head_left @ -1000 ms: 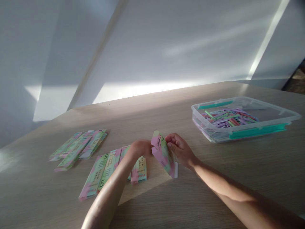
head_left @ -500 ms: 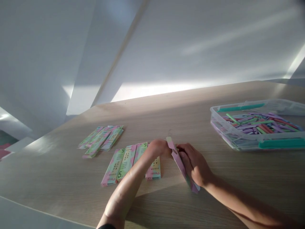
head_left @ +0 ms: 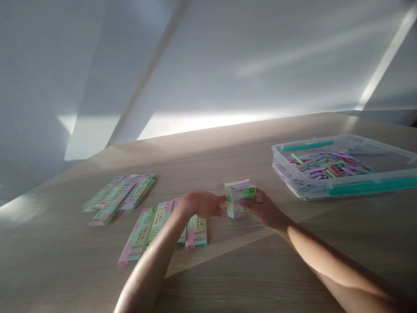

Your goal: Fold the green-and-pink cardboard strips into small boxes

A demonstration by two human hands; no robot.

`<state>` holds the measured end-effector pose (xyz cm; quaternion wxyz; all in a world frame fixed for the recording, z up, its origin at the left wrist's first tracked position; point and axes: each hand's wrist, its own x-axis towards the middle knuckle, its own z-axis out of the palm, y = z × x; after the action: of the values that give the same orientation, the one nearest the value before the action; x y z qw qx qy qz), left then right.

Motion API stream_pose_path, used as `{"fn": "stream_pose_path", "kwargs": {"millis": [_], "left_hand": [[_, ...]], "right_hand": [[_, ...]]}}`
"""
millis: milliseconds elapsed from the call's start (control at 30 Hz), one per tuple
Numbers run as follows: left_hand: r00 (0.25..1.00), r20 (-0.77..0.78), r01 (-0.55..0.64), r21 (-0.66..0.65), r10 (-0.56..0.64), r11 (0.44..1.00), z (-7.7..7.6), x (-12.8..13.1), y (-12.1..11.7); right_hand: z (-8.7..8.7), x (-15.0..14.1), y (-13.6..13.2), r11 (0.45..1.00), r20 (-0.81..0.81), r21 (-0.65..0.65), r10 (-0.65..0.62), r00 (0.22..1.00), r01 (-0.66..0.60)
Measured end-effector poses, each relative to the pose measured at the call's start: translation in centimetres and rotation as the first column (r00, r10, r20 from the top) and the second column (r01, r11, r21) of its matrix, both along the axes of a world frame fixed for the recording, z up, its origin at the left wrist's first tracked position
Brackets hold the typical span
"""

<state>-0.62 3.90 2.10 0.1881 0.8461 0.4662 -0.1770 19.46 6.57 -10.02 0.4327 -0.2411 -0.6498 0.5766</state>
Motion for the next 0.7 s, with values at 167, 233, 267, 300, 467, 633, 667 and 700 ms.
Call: {"fn": "stream_pose_path", "kwargs": {"millis": [167, 233, 267, 300, 467, 633, 667, 700], "left_hand": [[0.998, 0.06, -0.021, -0.023, 0.023, 0.999, 0.9, -0.7, -0.3], [0.996, 0.078, -0.046, -0.019, 0.047, 0.999, 1.1, -0.6, -0.3], [0.995, 0.076, -0.058, -0.01, 0.059, 0.998, 1.1, -0.4, -0.3], [0.995, 0.07, -0.068, -0.002, 0.068, 0.998, 1.2, -0.2, -0.3], [0.994, 0.061, -0.091, -0.01, 0.091, 0.996, 0.6, 0.7, 0.6], [0.995, 0.032, -0.09, 0.021, 0.09, 0.996, -0.6, 0.9, 2.2], [0.996, 0.024, -0.086, 0.022, 0.086, 0.996, -0.8, 0.9, 2.4], [0.996, 0.017, -0.083, 0.022, 0.083, 0.996, -1.0, 0.9, 2.6]], "right_hand": [[0.2, -0.3, 1.2, 0.987, -0.058, -0.075, 0.137, 0.989, -0.141], [0.5, -0.6, 1.2, 0.985, -0.075, -0.054, 0.158, 0.985, -0.162], [0.6, -0.7, 1.0, 0.985, -0.086, -0.044, 0.161, 0.983, -0.165], [0.7, -0.7, 0.9, 0.986, -0.096, -0.03, 0.162, 0.982, -0.166], [0.3, -1.0, 0.0, 0.994, -0.116, 0.102, 0.053, 0.992, -0.041], [-0.1, -1.4, -0.7, 0.977, -0.057, 0.182, -0.105, 0.993, 0.114], [-0.2, -1.4, -0.9, 0.967, -0.061, 0.204, -0.142, 0.988, 0.151], [-0.2, -1.5, -0.9, 0.955, -0.064, 0.228, -0.178, 0.982, 0.188]]}}
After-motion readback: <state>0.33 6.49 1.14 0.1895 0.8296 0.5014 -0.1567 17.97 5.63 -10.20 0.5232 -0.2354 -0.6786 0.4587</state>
